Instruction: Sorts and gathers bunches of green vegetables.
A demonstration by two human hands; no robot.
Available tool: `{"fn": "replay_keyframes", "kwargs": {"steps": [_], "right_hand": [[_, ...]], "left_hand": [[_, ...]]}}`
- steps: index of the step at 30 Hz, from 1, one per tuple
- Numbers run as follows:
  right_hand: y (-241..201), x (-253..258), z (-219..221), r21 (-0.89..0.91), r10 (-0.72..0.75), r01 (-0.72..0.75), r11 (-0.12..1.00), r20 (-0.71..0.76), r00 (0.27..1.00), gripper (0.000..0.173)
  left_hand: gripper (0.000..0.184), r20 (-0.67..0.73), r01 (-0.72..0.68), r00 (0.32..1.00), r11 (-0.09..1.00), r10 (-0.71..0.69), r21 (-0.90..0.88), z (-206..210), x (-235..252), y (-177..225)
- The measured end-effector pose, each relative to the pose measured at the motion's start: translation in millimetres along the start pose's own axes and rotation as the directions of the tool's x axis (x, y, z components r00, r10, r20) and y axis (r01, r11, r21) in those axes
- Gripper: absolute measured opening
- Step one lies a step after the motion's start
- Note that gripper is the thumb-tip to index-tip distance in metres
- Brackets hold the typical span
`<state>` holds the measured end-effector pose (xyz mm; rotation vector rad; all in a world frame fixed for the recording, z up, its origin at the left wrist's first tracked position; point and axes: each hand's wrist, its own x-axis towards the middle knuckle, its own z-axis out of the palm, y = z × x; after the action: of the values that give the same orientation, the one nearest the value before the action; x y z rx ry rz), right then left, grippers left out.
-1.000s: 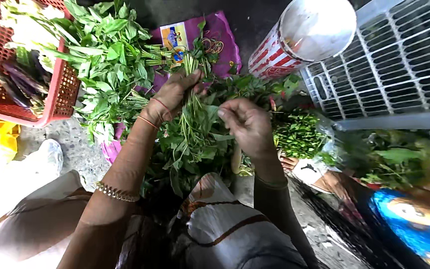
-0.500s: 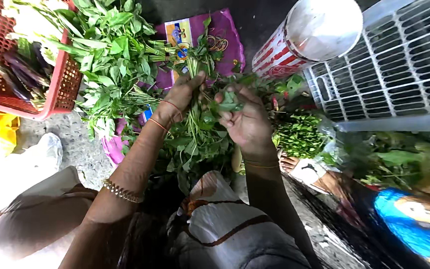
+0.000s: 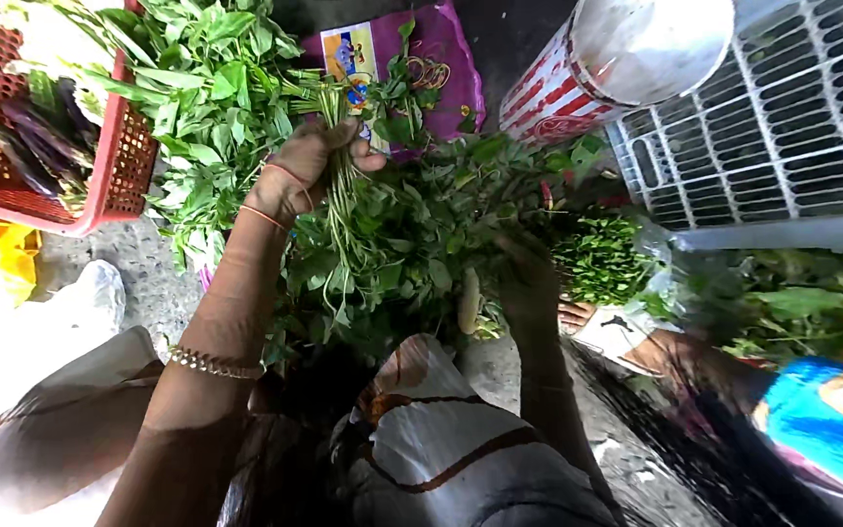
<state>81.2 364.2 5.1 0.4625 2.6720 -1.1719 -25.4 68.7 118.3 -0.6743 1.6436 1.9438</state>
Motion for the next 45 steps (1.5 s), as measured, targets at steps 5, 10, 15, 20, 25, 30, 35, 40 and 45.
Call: {"fn": "replay_keyframes", "kwargs": {"steps": [5,10,15,20,25,30,35,40,45], "right_hand": [[32.8,-6.4,36.2,-0.4,0.244,-0.138,0.906,0.226,0.943,0.059],[43.2,-12.6,65.8,-0.45,0.177,-0.138,0.882,0.045,0.983,0.063],[76.6,-15.1,53.8,-0.139,0.018,-0.019,0.99,-0.011,1.0,0.063],[75.8,-11.6,44.8,0.049,0.208,-0.216,0.975,0.132,0.969,0.076],[23.9,-24.0,-5.4,-0.218,0.349,-0.301,0.928,0.229,0.909,0.066],[28.4,-39.7,-21.2,-0.203,0.21,-0.166,0.965,0.222,0.952,0.061],[-2.3,-12.9,-9.3,-0.055,-0.03,0.028,0.998,-0.038,0.999,0.05],[-37.5,12.5,52.4,0.547,-0.064,-0.036,0.836,0.162,0.985,0.064],[-6.1,-13.7,32.8,0.178,0.042,-0.032,0.983,-0.055,0.998,0.047]], "left_hand": [[0.028,0.456,-0.081,0.879,0.987,0.137,-0.141,-14.6,39.7,6.4],[0.038,0.358,-0.203,0.927,0.65,-0.114,0.733,31.2,57.6,-39.8],[0.057,0.454,-0.338,0.883,0.515,-0.115,0.788,49.4,56.9,-81.5],[0.044,0.536,-0.475,0.837,0.34,-0.109,0.812,59.5,58.5,-84.7],[0.041,0.513,-0.502,0.821,0.11,-0.25,0.858,62.1,51.5,-74.5],[0.039,0.457,-0.514,0.805,-0.058,-0.379,0.856,74.1,41.9,-72.2],[0.032,0.544,-0.595,0.761,-0.049,-0.353,0.802,78.9,27.4,-93.6],[0.029,0.594,-0.643,0.73,-0.042,-0.339,0.765,94.3,12.3,-110.2],[0.039,0.529,-0.52,0.773,0.128,-0.35,0.845,90.8,19.4,-90.9]]}}
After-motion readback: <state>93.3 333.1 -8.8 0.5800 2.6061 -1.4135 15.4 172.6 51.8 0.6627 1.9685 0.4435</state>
